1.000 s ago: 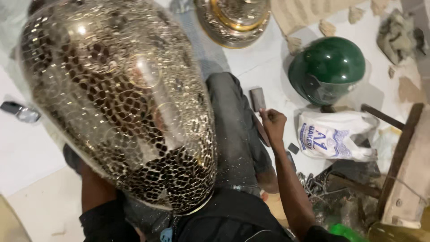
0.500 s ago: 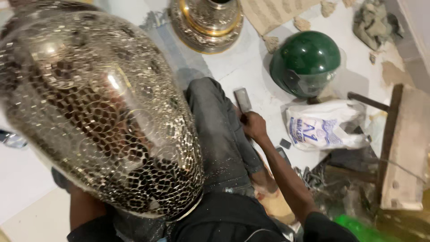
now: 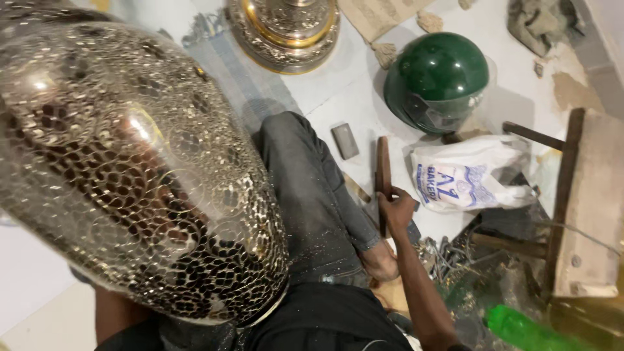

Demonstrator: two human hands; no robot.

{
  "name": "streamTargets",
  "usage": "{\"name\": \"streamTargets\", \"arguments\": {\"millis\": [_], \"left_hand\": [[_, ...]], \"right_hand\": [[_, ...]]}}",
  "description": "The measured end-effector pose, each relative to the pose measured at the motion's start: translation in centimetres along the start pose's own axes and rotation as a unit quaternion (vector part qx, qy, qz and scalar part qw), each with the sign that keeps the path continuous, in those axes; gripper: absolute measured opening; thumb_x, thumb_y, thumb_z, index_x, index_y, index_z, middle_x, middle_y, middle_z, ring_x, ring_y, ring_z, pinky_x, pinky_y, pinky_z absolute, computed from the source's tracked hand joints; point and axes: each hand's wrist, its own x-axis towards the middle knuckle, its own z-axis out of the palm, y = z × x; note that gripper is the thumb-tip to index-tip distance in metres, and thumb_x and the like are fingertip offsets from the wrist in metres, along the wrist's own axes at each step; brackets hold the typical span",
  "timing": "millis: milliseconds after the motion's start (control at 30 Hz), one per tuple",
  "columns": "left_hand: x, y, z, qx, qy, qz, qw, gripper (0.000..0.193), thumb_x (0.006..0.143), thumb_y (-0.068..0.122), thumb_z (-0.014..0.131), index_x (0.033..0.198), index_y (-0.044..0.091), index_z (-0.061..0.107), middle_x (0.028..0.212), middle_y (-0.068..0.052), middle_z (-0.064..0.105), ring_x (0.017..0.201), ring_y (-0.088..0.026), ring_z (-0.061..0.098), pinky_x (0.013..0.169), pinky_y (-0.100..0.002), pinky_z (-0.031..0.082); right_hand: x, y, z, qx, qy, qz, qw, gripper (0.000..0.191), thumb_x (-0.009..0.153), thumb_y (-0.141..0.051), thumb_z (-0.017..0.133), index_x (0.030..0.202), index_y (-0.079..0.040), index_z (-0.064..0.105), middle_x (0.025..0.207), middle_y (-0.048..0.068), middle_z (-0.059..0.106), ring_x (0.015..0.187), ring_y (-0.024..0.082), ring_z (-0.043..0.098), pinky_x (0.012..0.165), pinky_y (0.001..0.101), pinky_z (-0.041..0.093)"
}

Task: The person sits on the floor with a large engraved brass vase held between their legs and decorates its surface by hand. They hold a small chisel against the metal and strike it with a wooden mallet, working pattern by pattern around the vase and repositioning the vase as they go.

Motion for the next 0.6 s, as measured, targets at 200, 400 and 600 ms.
{"name": "streamTargets", "arguments": {"millis": [200,400,600], "left_hand": [[0.5,0.1,0.3,-0.005,-0.015,0.004,1.0,0.039,0.112,0.028,0.044,0.127,-0.003,0.061,0.111,-0.014,0.067,0.098,-0.022,0.067,0.084,-0.035,0.057],[0.5,0.3,0.6,-0.012,-0.012,0.005,1.0,0.038,0.111,0.028,0.044,0.126,-0.003,0.061,0.109,-0.014,0.067,0.097,-0.022,0.066,0.084,-0.035,0.056],[1.0,0.9,1.3,-0.016,-0.015,0.007,1.0,0.038,0.111,0.029,0.044,0.124,-0.003,0.061,0.108,-0.014,0.066,0.096,-0.022,0.066,0.083,-0.035,0.056]], "right_hand": [[-0.6,-2.6,0.6,-0.132,0.057,-0.356,0.923,0.048,0.071,-0.013,0.076,0.117,0.001,0.069,0.098,0.022,0.072,0.093,0.042,0.068,0.078,0.048,0.051],[0.8,-5.0,3.4,-0.19,-0.179,-0.183,0.948,0.023,0.09,-0.019,0.072,0.102,0.001,0.074,0.095,0.025,0.074,0.091,0.04,0.069,0.085,0.046,0.053],[0.3,-5.6,2.5,-0.06,-0.003,-0.357,0.932,0.006,0.076,0.001,0.069,0.078,0.006,0.07,0.154,0.042,0.043,0.119,0.042,0.065,0.072,0.0384,0.057]]}}
